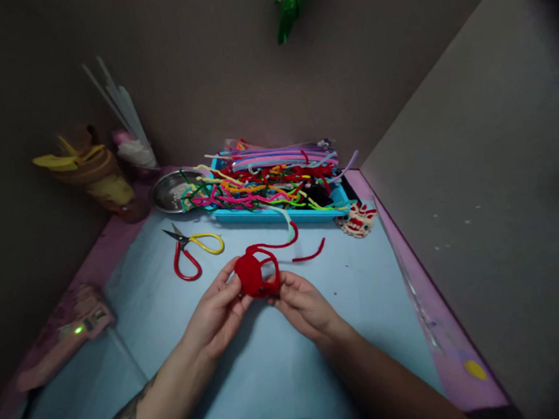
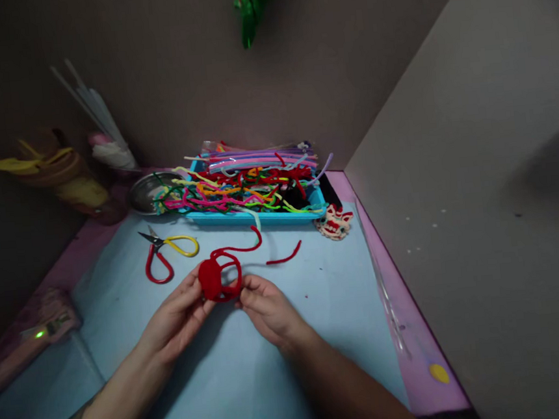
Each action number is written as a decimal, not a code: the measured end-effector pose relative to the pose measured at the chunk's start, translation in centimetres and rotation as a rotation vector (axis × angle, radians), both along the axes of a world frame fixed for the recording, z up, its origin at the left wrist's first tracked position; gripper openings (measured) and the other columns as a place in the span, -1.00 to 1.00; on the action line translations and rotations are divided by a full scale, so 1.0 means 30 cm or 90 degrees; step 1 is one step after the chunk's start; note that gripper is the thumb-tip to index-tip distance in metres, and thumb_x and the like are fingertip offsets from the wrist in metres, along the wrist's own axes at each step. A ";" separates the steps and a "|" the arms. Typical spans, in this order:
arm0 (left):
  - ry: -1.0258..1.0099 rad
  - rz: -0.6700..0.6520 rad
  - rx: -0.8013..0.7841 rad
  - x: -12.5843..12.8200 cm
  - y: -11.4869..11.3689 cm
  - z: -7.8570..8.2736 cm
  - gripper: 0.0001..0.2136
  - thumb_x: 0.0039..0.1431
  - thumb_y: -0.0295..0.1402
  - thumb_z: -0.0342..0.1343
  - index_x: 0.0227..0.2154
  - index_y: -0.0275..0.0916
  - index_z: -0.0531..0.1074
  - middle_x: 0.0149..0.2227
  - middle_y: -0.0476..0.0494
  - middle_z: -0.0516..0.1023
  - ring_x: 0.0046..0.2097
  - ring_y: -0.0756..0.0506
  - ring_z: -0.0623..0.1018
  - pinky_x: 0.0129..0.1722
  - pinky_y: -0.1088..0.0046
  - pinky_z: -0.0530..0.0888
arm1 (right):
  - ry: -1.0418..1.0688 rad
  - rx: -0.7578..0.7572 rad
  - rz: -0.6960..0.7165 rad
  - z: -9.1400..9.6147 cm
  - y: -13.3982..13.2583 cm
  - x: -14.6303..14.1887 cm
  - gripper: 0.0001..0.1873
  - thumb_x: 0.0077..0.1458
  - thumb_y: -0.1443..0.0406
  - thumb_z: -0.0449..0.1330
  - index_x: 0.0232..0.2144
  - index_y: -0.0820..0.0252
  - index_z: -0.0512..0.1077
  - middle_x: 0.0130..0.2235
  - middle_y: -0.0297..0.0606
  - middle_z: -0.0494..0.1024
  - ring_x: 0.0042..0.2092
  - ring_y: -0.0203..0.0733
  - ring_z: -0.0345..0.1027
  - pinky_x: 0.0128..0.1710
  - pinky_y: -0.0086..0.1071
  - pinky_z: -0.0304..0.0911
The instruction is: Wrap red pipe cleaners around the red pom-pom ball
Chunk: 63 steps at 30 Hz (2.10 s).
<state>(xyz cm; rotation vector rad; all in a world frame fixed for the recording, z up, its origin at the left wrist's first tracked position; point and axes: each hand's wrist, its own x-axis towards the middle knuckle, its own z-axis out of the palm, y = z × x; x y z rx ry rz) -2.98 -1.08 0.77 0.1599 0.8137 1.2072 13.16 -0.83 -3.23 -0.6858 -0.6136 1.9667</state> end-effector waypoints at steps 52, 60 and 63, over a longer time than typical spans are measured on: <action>0.247 -0.165 0.125 -0.019 -0.007 0.030 -0.49 -0.06 -0.41 0.33 0.00 -0.21 0.37 -0.33 -0.09 0.56 -0.42 -0.02 0.52 -0.40 0.49 0.41 | -0.021 -0.045 0.042 0.050 -0.003 0.021 -0.67 -0.18 0.14 0.43 -0.44 0.28 0.53 -0.48 -0.29 0.59 -0.46 -0.31 0.39 -0.35 -0.43 0.27; 0.382 0.019 0.120 -0.023 -0.012 0.020 -0.65 -0.03 -0.38 0.31 -0.12 -0.16 0.46 -0.26 -0.07 0.53 -0.33 0.01 0.51 -0.34 0.54 0.42 | 0.030 -0.002 -0.072 0.036 0.012 0.010 -0.69 -0.11 0.14 0.40 -0.31 0.12 0.51 -0.18 -0.21 0.62 -0.06 -0.08 0.44 0.07 -0.11 0.22; 0.324 -0.016 0.141 -0.010 -0.029 0.028 -0.50 -0.04 -0.37 0.32 0.01 -0.08 0.37 -0.09 -0.10 0.52 -0.26 -0.02 0.55 -0.24 0.46 0.46 | 0.037 -0.008 -0.062 0.039 0.015 0.009 -0.68 -0.11 0.14 0.39 -0.28 0.14 0.51 -0.17 -0.20 0.62 -0.05 -0.07 0.44 0.09 -0.09 0.20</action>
